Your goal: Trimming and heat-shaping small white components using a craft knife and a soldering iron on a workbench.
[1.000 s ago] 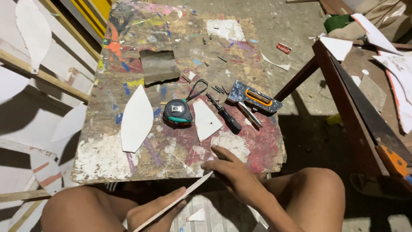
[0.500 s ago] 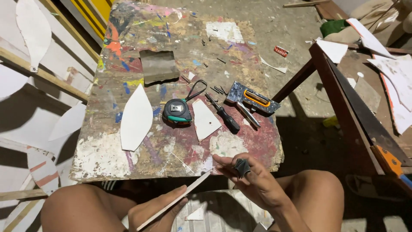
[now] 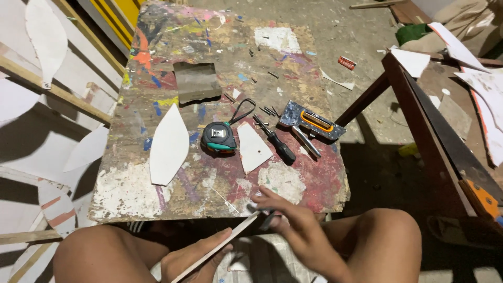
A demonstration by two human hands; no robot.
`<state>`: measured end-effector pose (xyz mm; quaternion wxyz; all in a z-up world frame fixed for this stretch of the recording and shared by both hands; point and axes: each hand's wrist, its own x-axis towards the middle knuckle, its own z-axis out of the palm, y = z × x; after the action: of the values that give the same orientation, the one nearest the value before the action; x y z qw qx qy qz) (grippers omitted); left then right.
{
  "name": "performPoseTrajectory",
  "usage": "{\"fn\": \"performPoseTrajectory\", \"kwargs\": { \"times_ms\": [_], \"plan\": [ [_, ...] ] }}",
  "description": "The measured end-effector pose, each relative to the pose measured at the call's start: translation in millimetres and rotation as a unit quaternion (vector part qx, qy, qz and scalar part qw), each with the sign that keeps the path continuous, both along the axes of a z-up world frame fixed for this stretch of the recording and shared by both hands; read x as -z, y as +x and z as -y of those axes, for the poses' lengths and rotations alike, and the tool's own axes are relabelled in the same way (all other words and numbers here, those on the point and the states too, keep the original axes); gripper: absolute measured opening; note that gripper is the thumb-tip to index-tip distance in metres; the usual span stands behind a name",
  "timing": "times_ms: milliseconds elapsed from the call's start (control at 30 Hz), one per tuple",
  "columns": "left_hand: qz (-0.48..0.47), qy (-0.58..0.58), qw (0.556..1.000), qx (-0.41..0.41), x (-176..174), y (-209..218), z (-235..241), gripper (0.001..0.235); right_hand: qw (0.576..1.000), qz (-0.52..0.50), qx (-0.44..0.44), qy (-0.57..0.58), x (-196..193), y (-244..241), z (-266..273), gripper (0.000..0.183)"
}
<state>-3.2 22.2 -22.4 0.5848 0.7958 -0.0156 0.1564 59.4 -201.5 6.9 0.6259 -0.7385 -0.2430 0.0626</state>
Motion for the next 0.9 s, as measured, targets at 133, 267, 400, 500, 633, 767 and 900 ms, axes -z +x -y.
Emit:
{"fn": "performPoseTrajectory", "kwargs": {
  "times_ms": [133,267,400,500,633,767,900],
  "plan": [
    [0.056,0.055,0.997,0.028,-3.4,3.4,-2.9,0.026,0.968,0.203,-0.067,-0.128,-7.3,-2.0,-14.4,0.042],
    [0.086,0.103,0.990,0.038,-11.6,6.6,-1.3,0.018,0.948,0.242,-0.058,-0.196,-11.1,-5.8,-21.1,0.036],
    [0.113,0.090,0.990,0.001,-1.7,4.2,2.8,0.017,0.937,0.274,-0.068,-0.204,-9.0,-1.7,-23.0,0.029],
    [0.114,0.061,0.991,-0.034,-3.4,6.6,9.9,0.017,0.931,0.286,-0.046,-0.222,4.3,-0.9,-16.3,0.029],
    [0.096,0.051,0.992,-0.060,1.8,4.1,6.1,0.025,0.943,0.260,-0.038,-0.205,25.1,13.0,-3.7,0.030],
    [0.006,-0.028,0.999,-0.030,-13.2,3.3,2.8,0.023,0.944,0.194,-0.029,-0.266,64.8,26.6,18.9,0.027],
    [-0.032,0.018,0.999,-0.001,-9.7,1.7,-1.1,0.030,0.958,0.158,-0.043,-0.235,57.9,23.1,20.8,0.034]
  ]
}}
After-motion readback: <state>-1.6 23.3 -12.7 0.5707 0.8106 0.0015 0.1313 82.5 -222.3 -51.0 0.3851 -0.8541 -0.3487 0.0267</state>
